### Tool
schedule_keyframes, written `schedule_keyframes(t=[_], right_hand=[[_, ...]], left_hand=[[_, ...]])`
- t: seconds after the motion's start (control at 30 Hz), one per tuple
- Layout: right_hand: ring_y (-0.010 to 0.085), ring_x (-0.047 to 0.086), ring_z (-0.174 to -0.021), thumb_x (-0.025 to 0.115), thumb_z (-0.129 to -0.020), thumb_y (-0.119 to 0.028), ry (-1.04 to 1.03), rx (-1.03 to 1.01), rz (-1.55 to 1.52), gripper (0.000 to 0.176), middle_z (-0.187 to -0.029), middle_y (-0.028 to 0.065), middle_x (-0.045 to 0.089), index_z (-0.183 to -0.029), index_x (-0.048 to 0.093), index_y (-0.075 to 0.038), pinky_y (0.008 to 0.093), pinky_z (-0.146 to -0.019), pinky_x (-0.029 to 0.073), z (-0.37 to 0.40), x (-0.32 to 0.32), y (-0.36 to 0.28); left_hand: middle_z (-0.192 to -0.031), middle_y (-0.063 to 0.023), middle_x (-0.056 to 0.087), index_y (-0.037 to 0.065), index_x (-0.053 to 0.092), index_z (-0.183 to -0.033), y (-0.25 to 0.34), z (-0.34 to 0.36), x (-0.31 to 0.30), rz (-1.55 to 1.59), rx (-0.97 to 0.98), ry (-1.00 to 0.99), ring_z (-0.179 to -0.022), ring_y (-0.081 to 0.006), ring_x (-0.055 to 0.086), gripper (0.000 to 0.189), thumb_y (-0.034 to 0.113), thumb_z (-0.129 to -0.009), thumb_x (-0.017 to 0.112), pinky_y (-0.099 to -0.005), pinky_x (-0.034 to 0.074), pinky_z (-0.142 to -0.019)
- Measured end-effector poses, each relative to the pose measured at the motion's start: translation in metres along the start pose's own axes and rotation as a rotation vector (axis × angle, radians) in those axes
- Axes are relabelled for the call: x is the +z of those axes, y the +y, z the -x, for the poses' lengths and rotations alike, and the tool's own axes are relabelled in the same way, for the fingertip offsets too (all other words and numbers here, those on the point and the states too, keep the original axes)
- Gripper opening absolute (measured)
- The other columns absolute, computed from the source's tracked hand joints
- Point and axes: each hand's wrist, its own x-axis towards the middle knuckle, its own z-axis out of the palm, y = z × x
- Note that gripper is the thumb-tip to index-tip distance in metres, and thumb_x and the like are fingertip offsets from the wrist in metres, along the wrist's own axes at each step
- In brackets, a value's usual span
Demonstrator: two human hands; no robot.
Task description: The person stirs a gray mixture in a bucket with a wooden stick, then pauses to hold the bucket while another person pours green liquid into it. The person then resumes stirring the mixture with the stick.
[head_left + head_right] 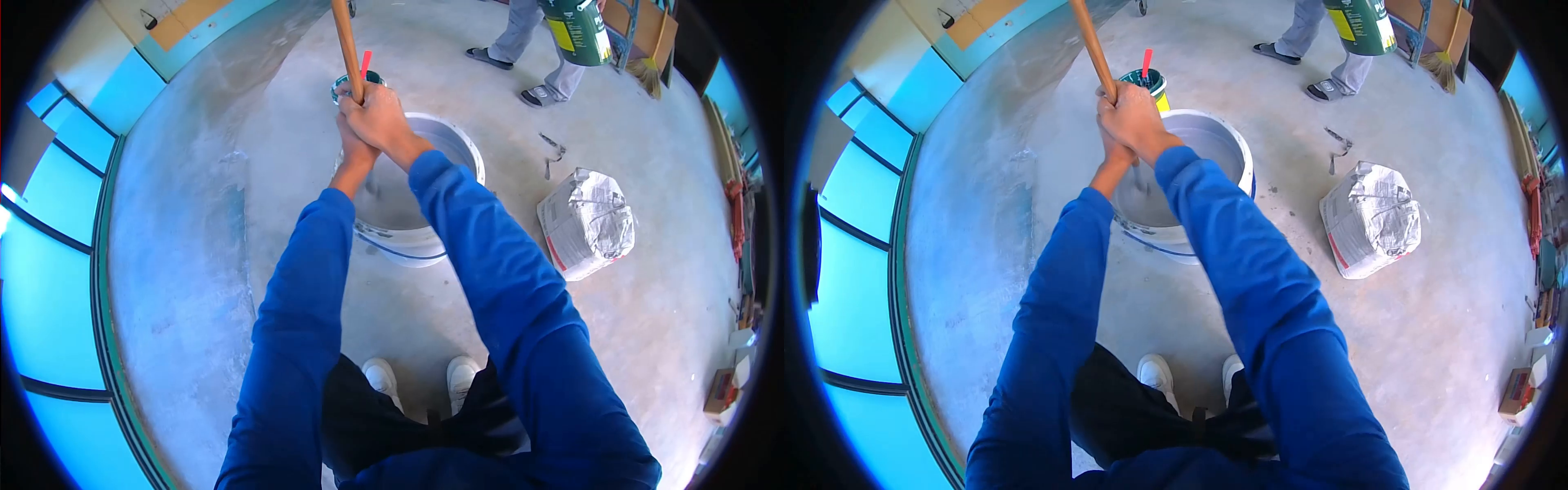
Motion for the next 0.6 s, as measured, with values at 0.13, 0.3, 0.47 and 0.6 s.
schedule_keyframes(t=[0.13,0.3,0.47,0.6], right_hand=[[0.0390,0.064,-0.084,0.056,-0.080,-0.018,-0.091,0.018,0.364,0.023,-0.087,0.0219,0.066,-0.092,0.066,-0.002,0.0446,-0.077,0.051,0.003,-0.030,0.019],[0.0379,0.064,-0.087,0.057,-0.080,-0.020,-0.140,0.189,0.735,0.026,-0.091,0.0229,0.066,-0.095,0.066,-0.001,0.0447,-0.079,0.051,0.005,-0.075,0.017],[0.0378,0.065,-0.084,0.058,-0.077,-0.024,-0.287,0.280,0.552,0.029,-0.084,0.0229,0.066,-0.089,0.067,0.001,0.0425,-0.079,0.051,-0.010,-0.066,0.006],[0.0401,0.064,-0.079,0.058,-0.078,-0.028,-0.108,0.225,0.179,0.032,-0.077,0.0241,0.065,-0.083,0.065,0.003,0.0436,-0.075,0.051,-0.007,-0.015,-0.006]], left_hand=[[-0.058,-0.0002,0.045,0.010,0.048,-0.088,-0.016,0.009,0.044,0.111,0.124,0.080,-0.043,-0.0116,0.042,0.006,0.015,-0.092,0.049,-0.0294,0.031,-0.037],[-0.059,-0.0002,0.045,0.010,0.050,-0.086,-0.013,0.033,0.096,0.575,-0.270,-0.187,-0.044,-0.0114,0.042,0.010,0.017,-0.093,0.049,-0.0291,0.031,-0.039],[-0.061,0.0004,0.046,0.012,0.050,-0.092,0.037,0.031,0.044,0.205,-0.555,-0.241,-0.045,-0.0112,0.042,0.005,0.016,-0.093,0.050,-0.0287,0.033,-0.040],[-0.071,-0.0036,0.054,0.006,0.051,-0.097,0.015,0.003,-0.008,-0.017,-0.216,-0.158,-0.051,-0.0132,0.051,0.016,0.010,-0.084,0.060,-0.0319,0.037,-0.039]])
